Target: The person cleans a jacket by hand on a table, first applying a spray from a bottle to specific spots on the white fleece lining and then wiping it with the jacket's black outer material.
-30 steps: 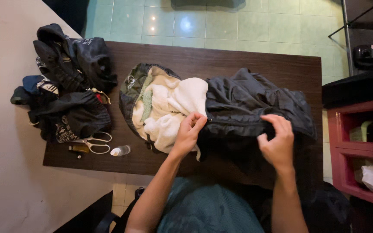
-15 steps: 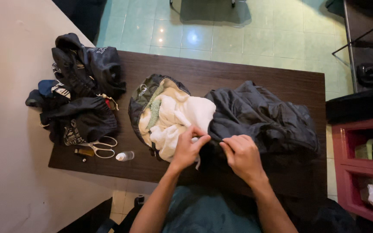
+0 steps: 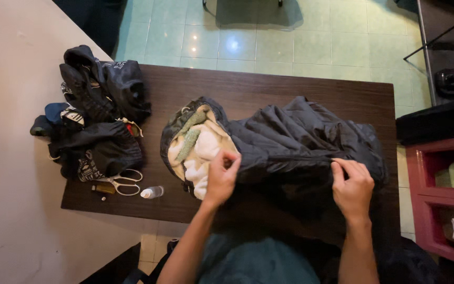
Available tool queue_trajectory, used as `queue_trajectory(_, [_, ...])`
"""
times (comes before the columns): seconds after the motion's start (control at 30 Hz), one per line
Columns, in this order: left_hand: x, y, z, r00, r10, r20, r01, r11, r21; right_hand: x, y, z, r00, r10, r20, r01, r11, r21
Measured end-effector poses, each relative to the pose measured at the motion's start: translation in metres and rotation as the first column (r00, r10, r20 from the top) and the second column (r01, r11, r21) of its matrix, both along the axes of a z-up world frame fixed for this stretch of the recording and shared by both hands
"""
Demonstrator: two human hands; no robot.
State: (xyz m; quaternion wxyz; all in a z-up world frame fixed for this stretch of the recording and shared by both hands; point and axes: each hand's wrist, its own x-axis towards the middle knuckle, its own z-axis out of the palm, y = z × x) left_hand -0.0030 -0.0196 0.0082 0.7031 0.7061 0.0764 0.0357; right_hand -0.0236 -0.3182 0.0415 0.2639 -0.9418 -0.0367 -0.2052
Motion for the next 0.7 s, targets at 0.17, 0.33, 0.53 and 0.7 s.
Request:
queue_trajectory(0.17, [-0.012,-0.027,0.004,0.989,-0.147,-0.025,0.148,0.987,0.065,0.006,0.071,0.046,0.956,0.283,-0.082,-0.276,0.957,0.088])
queue_trajectory(0.33, [-0.017,-0.026,0.008,0.979,-0.196,-0.056,0.199,0.979,0.052,0.000,0.095,-0.004,0.899,0.407,-0.161,-0.385,0.910,0.154])
queue_trajectory(0.53, [-0.021,-0.017,-0.002,0.980,-0.177,-0.093,0.177,0.984,-0.005,-0.001,0.098,-0.025,0.883,0.444,-0.153,-0.424,0.894,0.148])
queue_trajectory(0.7, [-0.020,-0.013,-0.001,0.985,-0.134,-0.112,0.130,0.991,-0.042,-0.003,0.096,-0.018,0.908,0.383,-0.170,-0.370,0.923,0.102])
